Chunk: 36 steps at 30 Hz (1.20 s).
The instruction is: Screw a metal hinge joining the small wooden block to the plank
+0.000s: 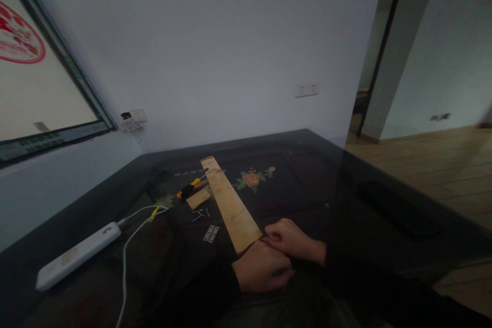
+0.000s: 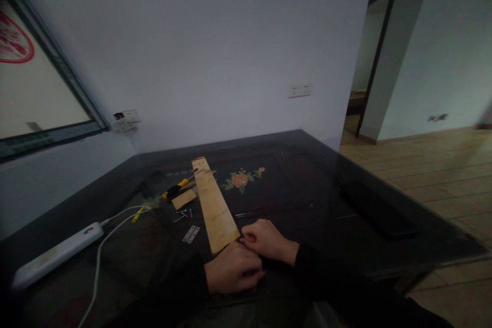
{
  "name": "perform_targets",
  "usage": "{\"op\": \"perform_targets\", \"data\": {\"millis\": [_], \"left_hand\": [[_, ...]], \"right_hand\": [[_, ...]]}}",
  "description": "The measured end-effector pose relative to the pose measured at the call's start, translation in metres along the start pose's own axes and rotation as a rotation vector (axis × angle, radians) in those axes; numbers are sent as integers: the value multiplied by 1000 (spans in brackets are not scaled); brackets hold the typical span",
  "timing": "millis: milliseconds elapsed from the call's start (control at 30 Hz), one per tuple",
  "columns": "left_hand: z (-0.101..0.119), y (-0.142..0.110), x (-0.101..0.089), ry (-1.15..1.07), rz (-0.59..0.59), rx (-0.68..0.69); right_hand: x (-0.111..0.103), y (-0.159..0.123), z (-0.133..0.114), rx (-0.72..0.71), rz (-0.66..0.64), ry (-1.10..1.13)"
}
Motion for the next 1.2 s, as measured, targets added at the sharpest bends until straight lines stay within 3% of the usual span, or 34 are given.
{"op": "perform_targets", "data": {"millis": [1200], "left_hand": [[1,2,-2,24,10,25]], "right_hand": [[1,1,3,9,-12,4]]}}
Point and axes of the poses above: each hand's wrist, its own y-axis towards the middle knuckle, its own x-axis out of the palm, z = x × y, the point moved 5 cm from there along y, towards the middle knuckle, and after that the axes turned 10 degrees about -y, right-handed, at the moved point
